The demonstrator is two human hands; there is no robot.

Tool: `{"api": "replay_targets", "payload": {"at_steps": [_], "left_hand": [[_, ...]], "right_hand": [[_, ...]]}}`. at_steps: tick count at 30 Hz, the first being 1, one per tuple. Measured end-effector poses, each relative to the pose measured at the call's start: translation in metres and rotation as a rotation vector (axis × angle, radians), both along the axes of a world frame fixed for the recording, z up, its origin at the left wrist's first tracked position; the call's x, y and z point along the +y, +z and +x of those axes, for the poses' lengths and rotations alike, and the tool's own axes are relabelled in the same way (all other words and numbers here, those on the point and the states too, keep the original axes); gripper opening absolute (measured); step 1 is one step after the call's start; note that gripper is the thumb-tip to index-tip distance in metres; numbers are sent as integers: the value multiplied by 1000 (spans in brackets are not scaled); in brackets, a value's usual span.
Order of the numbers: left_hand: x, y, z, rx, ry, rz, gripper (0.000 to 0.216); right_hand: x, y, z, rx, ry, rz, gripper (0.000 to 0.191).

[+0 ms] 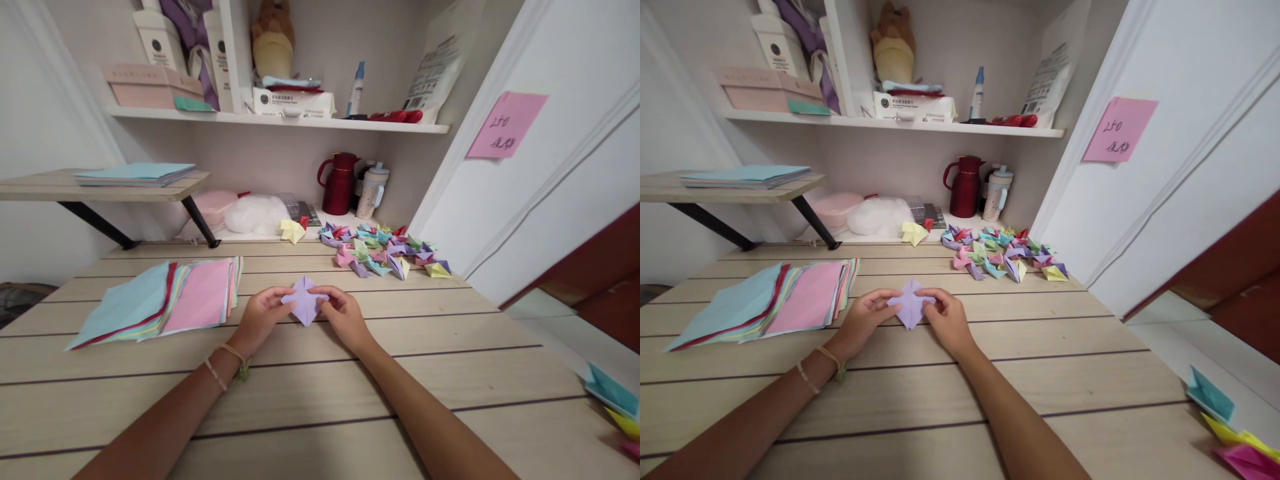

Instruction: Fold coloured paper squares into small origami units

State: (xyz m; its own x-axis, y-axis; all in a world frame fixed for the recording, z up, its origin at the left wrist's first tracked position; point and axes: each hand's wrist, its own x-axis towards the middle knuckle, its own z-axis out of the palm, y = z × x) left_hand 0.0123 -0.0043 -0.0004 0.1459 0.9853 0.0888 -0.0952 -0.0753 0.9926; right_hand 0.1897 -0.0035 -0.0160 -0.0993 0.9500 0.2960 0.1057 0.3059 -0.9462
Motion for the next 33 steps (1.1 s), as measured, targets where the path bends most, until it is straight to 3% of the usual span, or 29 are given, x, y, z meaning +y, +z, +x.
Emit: {"api": "replay_targets", "payload": {"at_steps": [4, 9, 13, 20, 26, 33], "left_hand": [[0, -5, 1, 11, -30, 36, 46], [2, -7, -1, 110, 40, 125, 31], [1, -1, -1, 179, 1, 123, 19], [-2, 4, 1, 143, -42, 91, 19], [-4, 4, 2, 133, -53, 101, 26], [-4, 0, 3, 188, -28, 171, 26]], "right_hand": [[-2, 2, 0, -138, 11, 80, 39], [-7, 6, -2, -126, 53, 122, 26], [-7, 8, -2, -78, 104, 60, 26], [-6, 8, -3, 54, 192, -82, 28], [-7, 8, -3, -9, 141, -78, 38], [-6, 10, -1, -106, 133, -1, 31]]}}
